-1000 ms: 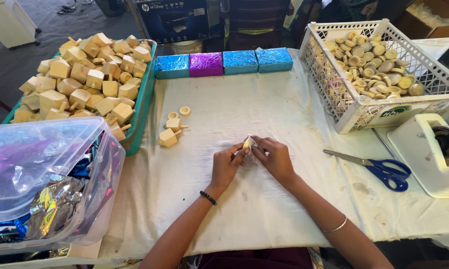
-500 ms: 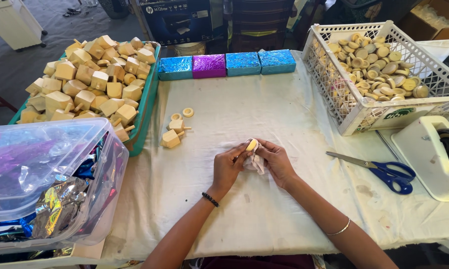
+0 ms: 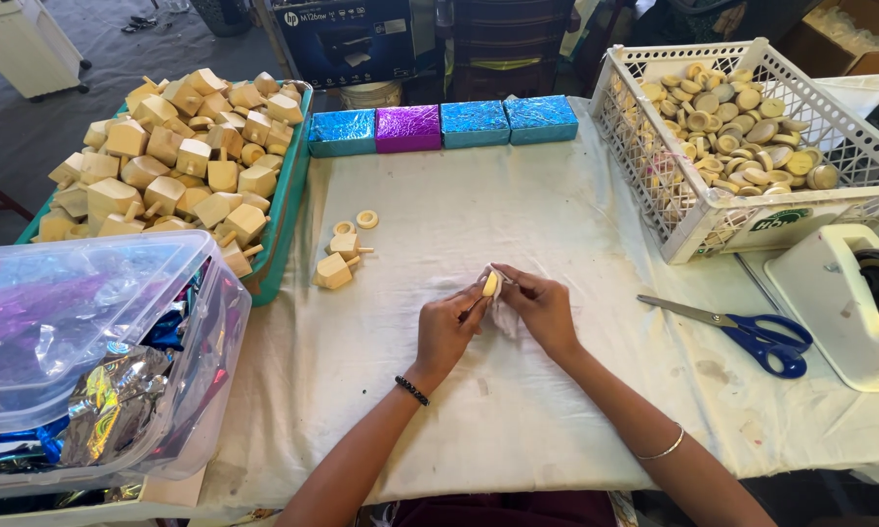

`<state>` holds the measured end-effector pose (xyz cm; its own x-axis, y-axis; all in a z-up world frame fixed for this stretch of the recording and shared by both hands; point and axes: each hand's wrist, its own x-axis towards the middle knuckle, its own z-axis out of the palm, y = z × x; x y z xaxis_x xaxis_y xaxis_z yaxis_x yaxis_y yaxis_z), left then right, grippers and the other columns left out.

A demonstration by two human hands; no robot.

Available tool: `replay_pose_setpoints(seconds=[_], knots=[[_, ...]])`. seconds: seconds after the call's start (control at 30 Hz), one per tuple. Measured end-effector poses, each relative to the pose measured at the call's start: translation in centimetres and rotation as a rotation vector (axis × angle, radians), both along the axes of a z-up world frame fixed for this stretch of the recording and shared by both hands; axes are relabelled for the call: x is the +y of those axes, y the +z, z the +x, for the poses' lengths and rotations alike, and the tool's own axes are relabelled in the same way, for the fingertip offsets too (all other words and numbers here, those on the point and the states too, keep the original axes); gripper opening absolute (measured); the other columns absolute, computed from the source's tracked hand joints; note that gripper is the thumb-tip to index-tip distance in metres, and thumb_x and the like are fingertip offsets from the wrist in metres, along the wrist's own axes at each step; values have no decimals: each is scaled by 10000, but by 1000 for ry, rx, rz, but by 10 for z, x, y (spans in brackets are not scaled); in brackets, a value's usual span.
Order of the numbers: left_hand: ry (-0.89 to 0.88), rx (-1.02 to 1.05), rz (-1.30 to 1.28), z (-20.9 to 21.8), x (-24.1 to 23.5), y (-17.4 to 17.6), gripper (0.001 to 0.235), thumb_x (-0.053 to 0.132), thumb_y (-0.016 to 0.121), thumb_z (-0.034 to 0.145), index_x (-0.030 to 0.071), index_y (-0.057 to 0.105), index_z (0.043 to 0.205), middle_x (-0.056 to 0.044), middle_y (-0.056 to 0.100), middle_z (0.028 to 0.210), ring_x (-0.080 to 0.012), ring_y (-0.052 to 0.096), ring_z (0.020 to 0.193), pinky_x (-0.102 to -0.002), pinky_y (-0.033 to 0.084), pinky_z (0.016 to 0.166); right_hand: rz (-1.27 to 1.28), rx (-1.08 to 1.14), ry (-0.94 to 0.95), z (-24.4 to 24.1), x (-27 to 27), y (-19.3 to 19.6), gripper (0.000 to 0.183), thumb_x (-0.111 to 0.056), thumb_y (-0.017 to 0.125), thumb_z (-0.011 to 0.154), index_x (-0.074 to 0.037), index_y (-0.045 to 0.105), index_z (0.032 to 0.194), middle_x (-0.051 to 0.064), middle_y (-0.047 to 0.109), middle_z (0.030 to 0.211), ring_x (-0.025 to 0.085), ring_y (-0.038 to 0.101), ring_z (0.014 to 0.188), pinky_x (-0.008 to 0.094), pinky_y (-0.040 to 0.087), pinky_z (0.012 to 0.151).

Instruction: The person wraps rectangular blocks with shiny blue and purple metallic foil, folding the foil over the edges and pressing it down, and sets finished wrapped blocks in a row on the table. They then pick up small wooden pieces and wipe them one at a time with a cloth.

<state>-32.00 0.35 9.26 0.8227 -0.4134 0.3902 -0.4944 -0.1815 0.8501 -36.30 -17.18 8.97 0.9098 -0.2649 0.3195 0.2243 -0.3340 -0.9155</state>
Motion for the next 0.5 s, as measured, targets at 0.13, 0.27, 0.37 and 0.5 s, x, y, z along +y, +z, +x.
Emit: replay_pose_setpoints(seconds=[0.13, 0.27, 0.37, 0.5], knots=[[-17, -131, -83, 2, 1, -5, 295, 93, 700, 948, 79, 724, 1241, -91, 755, 1182, -117, 746, 637, -246, 605, 553, 666, 260, 155, 6, -7, 0, 345, -138, 639, 969, -58, 714, 1296, 67, 775, 1086, 126, 715, 922, 275, 582, 828], [-42, -166, -42, -1, -1, -1, 298, 97, 669, 946, 98, 737, 1236, -82, 767, 1195, -117, 733, 612, -252, 593, 569, 595, 215, 139, 6, -9, -5, 307, -114, 652, 969, -36, 730, 1256, 83, 777, 1118, 145, 728, 907, 291, 590, 814], [-37, -17, -61, -4, -2, 6, 312, 172, 681, 970, 99, 710, 1271, -108, 777, 1035, -135, 733, 587, -268, 568, 549, 112, -20, 41, -1, -3, 3, 281, -53, 695, 945, -42, 757, 1219, 80, 787, 1168, 149, 738, 903, 294, 589, 799], [-19, 15, 59, -5, -1, 2, 369, 251, 695, 963, 75, 695, 1287, -126, 744, 793, -142, 746, 574, -288, 537, 516, -314, -320, 18, -10, 6, 19, 339, 34, 711, 877, -86, 767, 1190, 122, 760, 1179, 182, 753, 959, 289, 604, 794]])
